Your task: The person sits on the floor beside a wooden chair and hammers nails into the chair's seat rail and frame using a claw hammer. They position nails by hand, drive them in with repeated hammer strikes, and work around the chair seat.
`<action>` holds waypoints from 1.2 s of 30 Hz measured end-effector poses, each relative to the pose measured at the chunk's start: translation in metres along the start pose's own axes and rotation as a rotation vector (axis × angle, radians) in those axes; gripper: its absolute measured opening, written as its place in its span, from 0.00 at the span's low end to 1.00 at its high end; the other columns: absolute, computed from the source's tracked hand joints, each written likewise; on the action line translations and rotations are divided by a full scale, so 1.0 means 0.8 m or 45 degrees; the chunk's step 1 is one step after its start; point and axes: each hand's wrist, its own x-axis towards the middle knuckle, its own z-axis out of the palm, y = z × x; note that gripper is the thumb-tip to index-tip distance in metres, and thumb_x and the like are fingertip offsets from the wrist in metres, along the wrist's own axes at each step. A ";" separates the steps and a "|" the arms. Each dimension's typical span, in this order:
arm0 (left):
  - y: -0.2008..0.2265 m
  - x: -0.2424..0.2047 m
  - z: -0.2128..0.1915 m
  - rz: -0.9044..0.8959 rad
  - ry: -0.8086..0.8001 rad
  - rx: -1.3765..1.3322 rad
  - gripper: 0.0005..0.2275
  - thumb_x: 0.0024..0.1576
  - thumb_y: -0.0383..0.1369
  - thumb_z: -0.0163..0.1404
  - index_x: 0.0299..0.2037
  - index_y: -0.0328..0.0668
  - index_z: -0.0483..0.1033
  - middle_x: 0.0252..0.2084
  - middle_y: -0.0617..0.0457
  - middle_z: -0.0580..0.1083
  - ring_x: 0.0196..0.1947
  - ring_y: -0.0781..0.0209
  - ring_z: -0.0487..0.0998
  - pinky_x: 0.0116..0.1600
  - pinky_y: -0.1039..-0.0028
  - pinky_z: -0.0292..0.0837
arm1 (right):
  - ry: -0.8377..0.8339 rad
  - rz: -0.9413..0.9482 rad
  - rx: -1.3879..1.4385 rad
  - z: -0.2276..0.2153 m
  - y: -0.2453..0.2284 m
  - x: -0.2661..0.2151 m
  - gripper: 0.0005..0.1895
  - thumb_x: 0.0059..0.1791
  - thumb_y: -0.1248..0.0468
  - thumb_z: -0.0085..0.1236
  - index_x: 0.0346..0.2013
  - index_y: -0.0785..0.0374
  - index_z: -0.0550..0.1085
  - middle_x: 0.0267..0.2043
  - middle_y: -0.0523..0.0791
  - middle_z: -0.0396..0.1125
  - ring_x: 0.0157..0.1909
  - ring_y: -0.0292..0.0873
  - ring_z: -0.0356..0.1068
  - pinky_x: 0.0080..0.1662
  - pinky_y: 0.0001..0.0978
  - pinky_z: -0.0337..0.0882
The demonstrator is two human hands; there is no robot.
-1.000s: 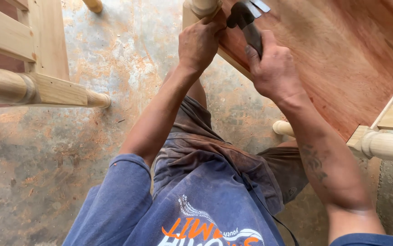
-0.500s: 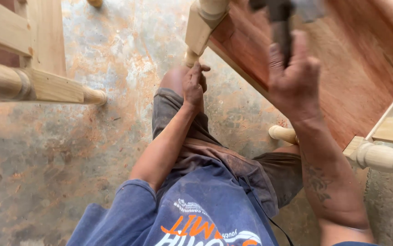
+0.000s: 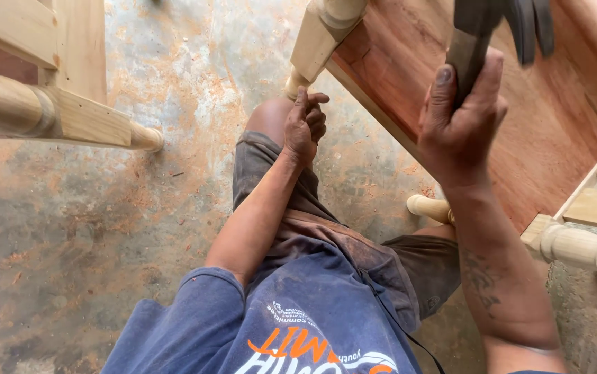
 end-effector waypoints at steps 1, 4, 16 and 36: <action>-0.002 0.003 -0.002 -0.003 -0.004 0.002 0.23 0.68 0.52 0.41 0.42 0.37 0.76 0.20 0.66 0.50 0.16 0.74 0.46 0.20 0.78 0.41 | 0.004 0.002 -0.001 0.003 0.007 0.002 0.15 0.61 0.54 0.47 0.54 0.63 0.66 0.29 0.52 0.71 0.29 0.51 0.76 0.34 0.45 0.76; -0.005 0.003 -0.006 -0.027 -0.011 -0.022 0.23 0.68 0.53 0.41 0.41 0.37 0.76 0.19 0.67 0.50 0.16 0.74 0.46 0.20 0.78 0.40 | -0.062 -0.157 -0.251 0.004 0.020 0.004 0.15 0.59 0.56 0.49 0.52 0.64 0.67 0.24 0.50 0.70 0.25 0.49 0.74 0.31 0.43 0.73; -0.006 0.016 -0.008 -0.092 0.003 -0.055 0.26 0.65 0.56 0.41 0.40 0.38 0.75 0.19 0.66 0.50 0.15 0.73 0.46 0.19 0.78 0.39 | -0.003 -0.170 -0.191 0.010 0.048 -0.001 0.16 0.62 0.55 0.50 0.54 0.66 0.67 0.27 0.53 0.68 0.28 0.54 0.71 0.31 0.47 0.69; 0.002 0.020 -0.014 -0.158 -0.004 -0.074 0.28 0.63 0.60 0.41 0.41 0.38 0.75 0.19 0.66 0.49 0.15 0.73 0.45 0.19 0.77 0.39 | 0.085 -0.027 -0.041 0.010 0.010 -0.009 0.16 0.62 0.55 0.48 0.55 0.67 0.66 0.28 0.58 0.69 0.31 0.59 0.74 0.35 0.51 0.73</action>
